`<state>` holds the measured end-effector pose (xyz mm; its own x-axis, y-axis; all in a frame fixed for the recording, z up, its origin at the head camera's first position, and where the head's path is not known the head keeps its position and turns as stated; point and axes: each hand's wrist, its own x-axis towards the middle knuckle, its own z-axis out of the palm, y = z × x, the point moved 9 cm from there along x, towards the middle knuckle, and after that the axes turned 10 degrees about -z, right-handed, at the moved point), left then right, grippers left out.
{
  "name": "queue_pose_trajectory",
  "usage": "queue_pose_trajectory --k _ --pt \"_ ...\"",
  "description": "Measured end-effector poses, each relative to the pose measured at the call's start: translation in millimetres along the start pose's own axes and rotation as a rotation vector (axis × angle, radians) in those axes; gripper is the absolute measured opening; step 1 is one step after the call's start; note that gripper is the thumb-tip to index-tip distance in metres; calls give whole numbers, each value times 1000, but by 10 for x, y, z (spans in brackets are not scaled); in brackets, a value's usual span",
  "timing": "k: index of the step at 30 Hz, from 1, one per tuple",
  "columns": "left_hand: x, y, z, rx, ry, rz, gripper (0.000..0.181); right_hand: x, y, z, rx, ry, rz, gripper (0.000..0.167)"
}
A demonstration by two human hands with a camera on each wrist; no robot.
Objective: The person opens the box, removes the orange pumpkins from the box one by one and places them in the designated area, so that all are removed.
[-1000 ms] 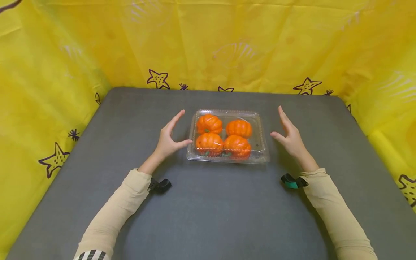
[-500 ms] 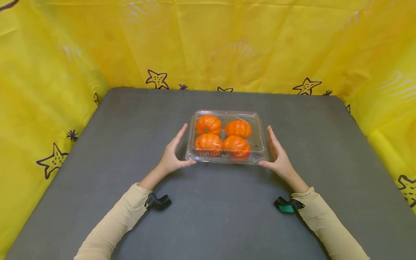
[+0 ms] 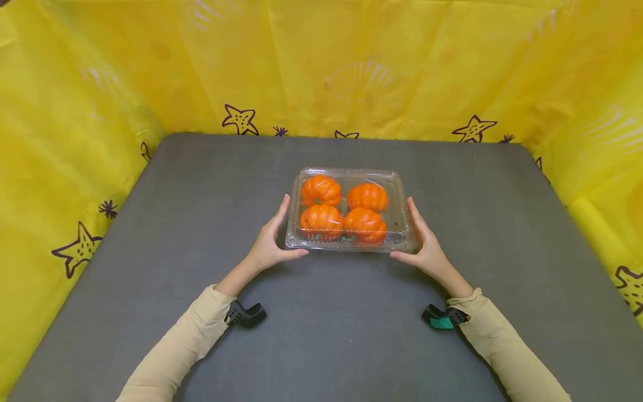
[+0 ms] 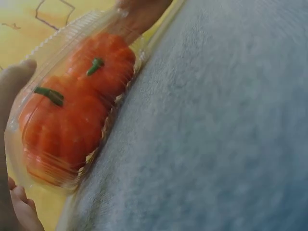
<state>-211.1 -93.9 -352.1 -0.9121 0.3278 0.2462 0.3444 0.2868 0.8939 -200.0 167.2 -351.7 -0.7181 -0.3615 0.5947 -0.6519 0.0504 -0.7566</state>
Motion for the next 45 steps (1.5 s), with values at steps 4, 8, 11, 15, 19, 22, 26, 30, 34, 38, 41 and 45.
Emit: queue_pose_trajectory --k 4,8,11,15,19,22,26,30,34,38,41,45 --pt "13 -15 20 13 16 -26 102 -39 101 -17 -5 11 -9 102" --pt "4 -45 50 13 23 -72 103 -101 225 -35 1 29 -12 102" --pt "-1 -72 79 15 24 -116 105 -127 265 -30 40 39 -10 100" --pt "22 -86 121 2 34 -140 108 -136 267 -33 95 60 -32 97" --pt "31 -98 153 -34 34 -155 110 -124 251 -14 115 48 -38 95" --pt "12 -99 145 -48 51 -158 108 -120 269 16 108 23 -6 97" --pt "-10 -85 132 -50 76 -136 102 -115 297 22 90 23 38 99" --pt "-21 -64 156 -57 83 -125 97 -112 280 10 89 33 50 100" --pt "-43 -44 159 -64 90 -103 93 -121 272 21 97 38 54 98" --pt "-60 -4 143 -52 97 -66 88 -128 272 24 118 45 51 96" --pt "-62 38 136 -51 98 -24 85 -129 276 6 126 60 44 95" --pt "-61 69 138 -71 85 26 81 -129 288 -19 139 79 42 94"
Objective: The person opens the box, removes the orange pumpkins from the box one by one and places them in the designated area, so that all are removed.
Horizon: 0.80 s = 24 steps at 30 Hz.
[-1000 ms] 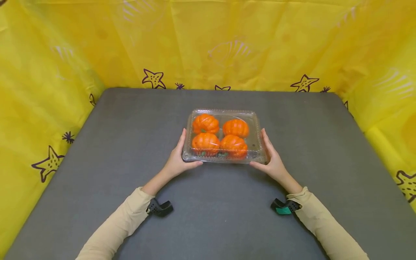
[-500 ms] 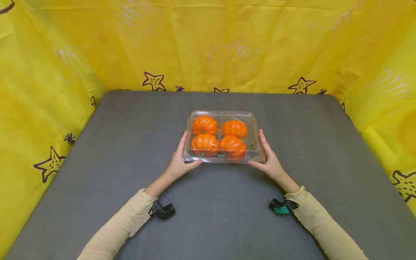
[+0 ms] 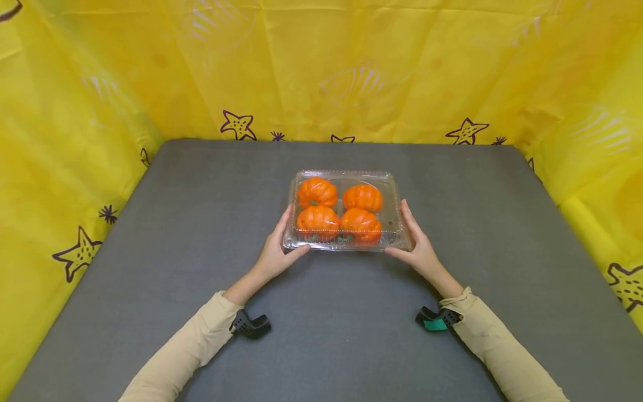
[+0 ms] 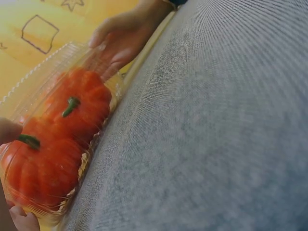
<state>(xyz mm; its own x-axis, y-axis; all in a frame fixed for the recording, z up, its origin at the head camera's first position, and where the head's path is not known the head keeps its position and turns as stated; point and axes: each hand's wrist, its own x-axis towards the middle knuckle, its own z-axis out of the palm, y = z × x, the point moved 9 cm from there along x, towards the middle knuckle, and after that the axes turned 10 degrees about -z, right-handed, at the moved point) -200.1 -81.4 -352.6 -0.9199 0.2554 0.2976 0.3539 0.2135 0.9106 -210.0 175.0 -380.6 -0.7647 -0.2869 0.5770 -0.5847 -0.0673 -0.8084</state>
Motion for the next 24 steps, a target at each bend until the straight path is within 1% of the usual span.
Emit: queue_pose_trajectory --k 3,7,10,15,19,24 --pt "0 2 6 -40 -19 23 79 6 0 -9 16 5 10 94" --pt "-9 -11 -3 -95 -33 39 78 16 -4 -4 32 1 30 91" --pt "-15 -19 -3 -105 -52 42 76 13 0 -13 38 -5 38 89" --pt "-9 -20 -17 -68 -94 39 74 8 8 -41 51 -31 24 88" --pt "-8 -10 -35 -8 -125 39 72 4 20 -49 79 -50 23 88" --pt "-11 -5 -39 36 -147 50 69 -8 19 -63 86 -56 30 87"
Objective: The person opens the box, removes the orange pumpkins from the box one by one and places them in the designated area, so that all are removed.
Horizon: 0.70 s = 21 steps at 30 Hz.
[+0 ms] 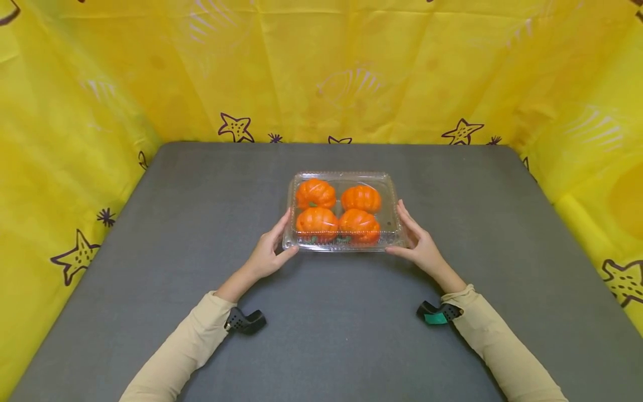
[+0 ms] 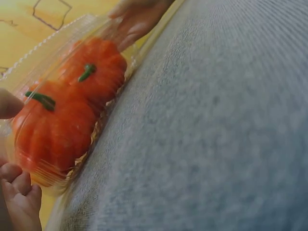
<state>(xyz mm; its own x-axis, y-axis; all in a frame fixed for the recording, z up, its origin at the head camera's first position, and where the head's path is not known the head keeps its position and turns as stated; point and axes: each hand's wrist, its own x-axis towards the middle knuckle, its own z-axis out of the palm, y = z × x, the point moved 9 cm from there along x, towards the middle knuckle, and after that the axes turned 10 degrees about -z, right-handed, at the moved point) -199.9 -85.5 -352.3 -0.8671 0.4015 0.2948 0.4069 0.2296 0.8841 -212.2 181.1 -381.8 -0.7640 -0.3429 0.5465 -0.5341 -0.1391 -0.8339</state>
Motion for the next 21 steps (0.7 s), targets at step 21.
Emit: queue_pose_trajectory --k 21 --pt "-21 -68 -24 -130 -42 -16 62 -21 -13 -48 -17 -7 -34 83"
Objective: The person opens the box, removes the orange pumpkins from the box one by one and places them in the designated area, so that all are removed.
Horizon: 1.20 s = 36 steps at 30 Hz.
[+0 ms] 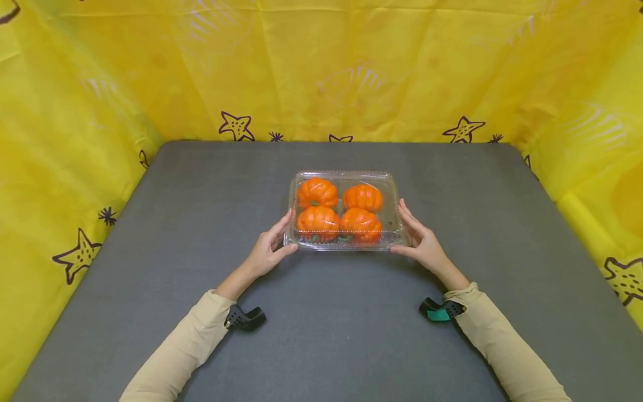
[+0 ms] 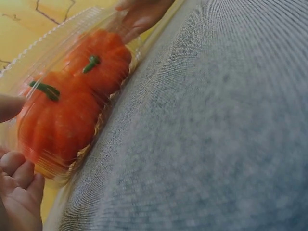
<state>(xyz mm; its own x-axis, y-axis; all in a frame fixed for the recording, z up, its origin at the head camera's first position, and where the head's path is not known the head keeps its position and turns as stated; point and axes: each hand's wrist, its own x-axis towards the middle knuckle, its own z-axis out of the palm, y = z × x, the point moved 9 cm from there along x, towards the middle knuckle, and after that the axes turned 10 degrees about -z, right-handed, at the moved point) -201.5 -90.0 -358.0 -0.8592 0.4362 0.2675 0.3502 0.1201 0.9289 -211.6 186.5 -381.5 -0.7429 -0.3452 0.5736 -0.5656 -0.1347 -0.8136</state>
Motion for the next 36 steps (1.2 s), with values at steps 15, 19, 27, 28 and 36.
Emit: queue_pose_trajectory --k 15,19,27,28,36 --pt "-2 -172 -19 -1 25 60 64 0 -15 -14 36 10 6 85" --pt "0 -35 -21 23 44 75 64 14 -17 -22 12 9 16 84" --pt "-10 33 -62 65 125 36 69 71 -68 -33 -175 -40 64 84" --pt "-11 25 -63 57 128 30 69 82 -90 -23 -180 -50 65 84" --pt "8 5 -73 0 125 21 67 102 -122 -42 -147 -77 27 89"
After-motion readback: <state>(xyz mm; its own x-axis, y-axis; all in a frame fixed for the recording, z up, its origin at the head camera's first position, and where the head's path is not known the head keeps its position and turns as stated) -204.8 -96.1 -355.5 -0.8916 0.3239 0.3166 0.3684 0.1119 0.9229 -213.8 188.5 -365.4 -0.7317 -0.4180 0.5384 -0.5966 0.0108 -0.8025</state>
